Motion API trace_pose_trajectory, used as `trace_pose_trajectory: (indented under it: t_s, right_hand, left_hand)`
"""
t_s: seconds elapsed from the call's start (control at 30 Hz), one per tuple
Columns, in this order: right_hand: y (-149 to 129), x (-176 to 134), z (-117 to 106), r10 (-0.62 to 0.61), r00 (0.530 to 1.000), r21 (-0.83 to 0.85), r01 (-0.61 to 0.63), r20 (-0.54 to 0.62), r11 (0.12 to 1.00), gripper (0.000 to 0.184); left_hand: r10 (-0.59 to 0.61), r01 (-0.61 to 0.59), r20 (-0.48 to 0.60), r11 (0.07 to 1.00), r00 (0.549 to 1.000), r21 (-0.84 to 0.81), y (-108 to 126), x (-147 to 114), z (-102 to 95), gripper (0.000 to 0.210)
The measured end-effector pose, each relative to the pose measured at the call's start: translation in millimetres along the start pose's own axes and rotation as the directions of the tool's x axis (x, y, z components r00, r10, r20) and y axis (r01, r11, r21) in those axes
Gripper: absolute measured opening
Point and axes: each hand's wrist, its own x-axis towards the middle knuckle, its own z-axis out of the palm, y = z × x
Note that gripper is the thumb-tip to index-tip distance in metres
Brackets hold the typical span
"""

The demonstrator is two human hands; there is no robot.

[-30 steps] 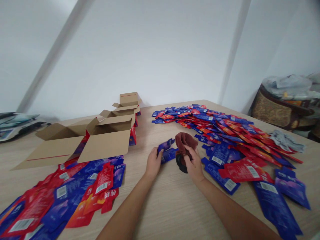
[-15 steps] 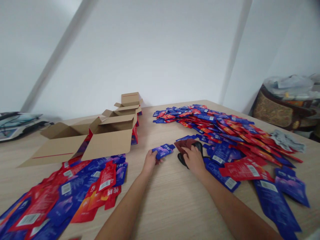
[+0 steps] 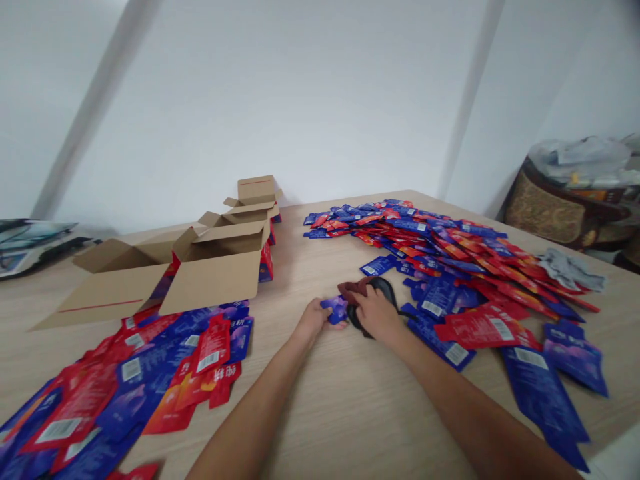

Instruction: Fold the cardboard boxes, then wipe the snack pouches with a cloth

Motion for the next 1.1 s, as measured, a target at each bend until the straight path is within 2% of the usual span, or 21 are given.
trace_pose_trajectory:
  t_s: [0.1, 0.17, 0.3, 0.4, 0.47, 0.57, 0.63, 0.7, 0.77, 0.83, 0.9, 0.97, 1.03, 1.1]
  right_hand:
    - [19, 6, -3, 0.084, 0.996, -0.043, -0.085, -0.031, 0.995, 0.042]
    - [17, 3, -4, 0.079, 0.995, -0.036, -0.081, -0.058, 0.996, 0.044]
    - [-17, -15, -4, -0.072, 0.994, -0.030, 0.070, -0.078, 0.997, 0.051]
    - [-36, -18, -3, -0.160, 0.987, -0.052, 0.160, -0.008, 0.986, 0.057]
    - [-30, -11, -4, -0.096, 0.995, -0.074, 0.098, 0.032, 0.992, 0.053]
    - [-3, 3, -7, 0.075, 0.996, -0.135, -0.067, 0.054, 0.989, 0.042]
    - [11, 8, -8, 0.118, 0.992, -0.167, -0.110, 0.040, 0.980, 0.039]
    - [12, 5, -9, 0.092, 0.995, -0.165, -0.087, 0.024, 0.982, 0.040]
    - [1, -1, -9, 0.014, 1.000, -0.131, -0.011, 0.022, 0.991, 0.042]
    - [-14, -6, -8, -0.080, 0.997, -0.090, 0.082, 0.019, 0.993, 0.042]
    - [-23, -6, -8, -0.121, 0.993, -0.075, 0.122, 0.017, 0.990, 0.041]
    - [-23, -3, -9, -0.071, 0.997, -0.097, 0.073, 0.020, 0.993, 0.041]
    - [-17, 1, -11, 0.010, 1.000, -0.132, -0.006, 0.027, 0.991, 0.041]
    - [-14, 1, -12, 0.029, 0.999, -0.151, -0.025, 0.022, 0.988, 0.039]
  left_hand:
    - [-0.050, 0.049, 0.039, 0.999, 0.998, 0.023, 2, -3, -0.7, 0.025]
    - [-0.051, 0.049, 0.055, 0.998, 0.997, 0.033, 3, -4, -1.1, 0.026]
    - [-0.019, 0.018, 0.021, 0.999, 1.000, 0.033, 1, 0, -1.8, 0.028]
    - [0.051, -0.051, -0.007, 0.998, 0.999, 0.044, -3, 3, -2.9, 0.024]
    - [0.034, -0.034, -0.010, 0.999, 0.999, 0.032, -3, 3, -3.8, 0.025]
    - [-0.038, 0.038, 0.007, 0.999, 0.999, -0.016, -1, 2, -4.5, 0.029]
    - [-0.054, 0.054, 0.024, 0.998, 0.998, -0.035, 1, 2, -4.7, 0.030]
    - [-0.053, 0.054, 0.038, 0.998, 0.998, -0.026, 1, 3, -4.9, 0.028]
    - [-0.031, 0.031, 0.041, 1.000, 0.999, -0.002, -1, 5, -4.9, 0.025]
    - [0.044, -0.044, 0.004, 0.998, 0.999, 0.045, -3, 6, -4.5, 0.021]
    - [0.120, -0.117, -0.024, 0.989, 0.993, 0.087, -4, 6, -3.4, 0.020]
    - [0.104, -0.104, 0.006, 0.990, 0.995, 0.099, -4, 5, -1.7, 0.021]
    - [0.035, -0.041, 0.060, 0.995, 0.998, 0.095, -3, 4, 0.0, 0.024]
    - [-0.004, -0.005, 0.081, 0.994, 0.997, 0.107, -2, 4, 1.2, 0.023]
